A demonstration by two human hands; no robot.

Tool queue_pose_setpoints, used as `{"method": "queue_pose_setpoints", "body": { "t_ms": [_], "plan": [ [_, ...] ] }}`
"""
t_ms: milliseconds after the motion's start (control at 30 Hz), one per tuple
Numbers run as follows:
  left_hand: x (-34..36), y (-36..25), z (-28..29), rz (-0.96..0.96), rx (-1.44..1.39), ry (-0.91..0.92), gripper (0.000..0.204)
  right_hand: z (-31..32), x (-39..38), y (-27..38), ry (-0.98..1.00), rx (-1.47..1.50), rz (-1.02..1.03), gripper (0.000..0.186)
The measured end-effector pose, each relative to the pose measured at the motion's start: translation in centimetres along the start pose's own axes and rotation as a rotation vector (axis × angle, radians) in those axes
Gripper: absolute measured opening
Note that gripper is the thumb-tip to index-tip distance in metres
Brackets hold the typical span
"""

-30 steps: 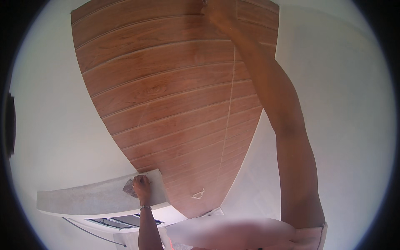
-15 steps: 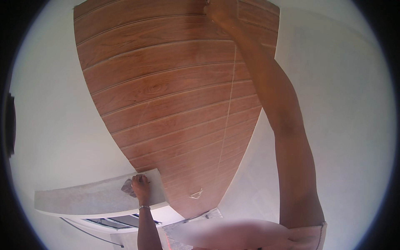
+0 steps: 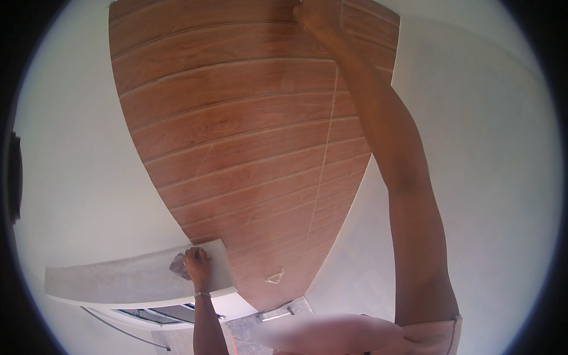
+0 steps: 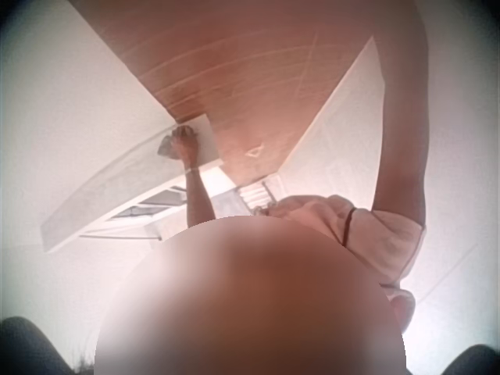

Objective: The person applies grout to the joints between ceiling tiles using a small tool and a sponge. They work along the seams of the wood-patterned ceiling, smoothing and cleaning the grout lines while standing on a ladder.

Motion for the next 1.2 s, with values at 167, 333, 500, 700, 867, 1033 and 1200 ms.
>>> {"method": "queue_pose_setpoints", "body": {
  "t_ms": [167,333,500,700,867,1033,1200],
  "plan": [
    [0.0,0.0,0.2,0.02,0.015,-0.008,0.017,0.6,-0.2,0.2,-0.019,0.132,-0.108,0.016],
    [0.2,-0.1,0.2,0.005,0.04,0.003,0.017,0.1,0.3,0.2,-0.067,0.077,0.151,0.016],
    [0.1,0.4,-0.1,0.034,0.046,0.016,0.016,0.3,0.1,0.4,-0.203,-0.111,0.288,0.012],
    [0.1,0.8,-0.4,0.03,0.02,0.016,0.015,0.3,0.1,0.0,-0.132,-0.022,0.203,0.01],
    [0.0,1.2,-0.5,-0.022,0.09,0.004,0.015,-0.5,-1.7,-0.3,0.144,0.136,-0.047,0.01],
    [0.3,2.4,-1.0,-0.049,0.12,0.018,0.013,2.8,-9.7,1.2,0.254,0.697,-0.231,0.018],
    [1.1,1.7,-0.3,-0.05,0.052,0.044,0.016,7.8,-23.5,1.3,0.362,1.194,-0.564,0.028]
  ]
}}
Point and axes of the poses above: each hand's wrist, its own x-axis towards the middle knuckle, its own z-axis out of the back of the hand, y = z × x, the point moved 7 cm from there along x, towards the middle knuckle, and after that the axes turned 4 degrees about -y, right-handed, at the moved point
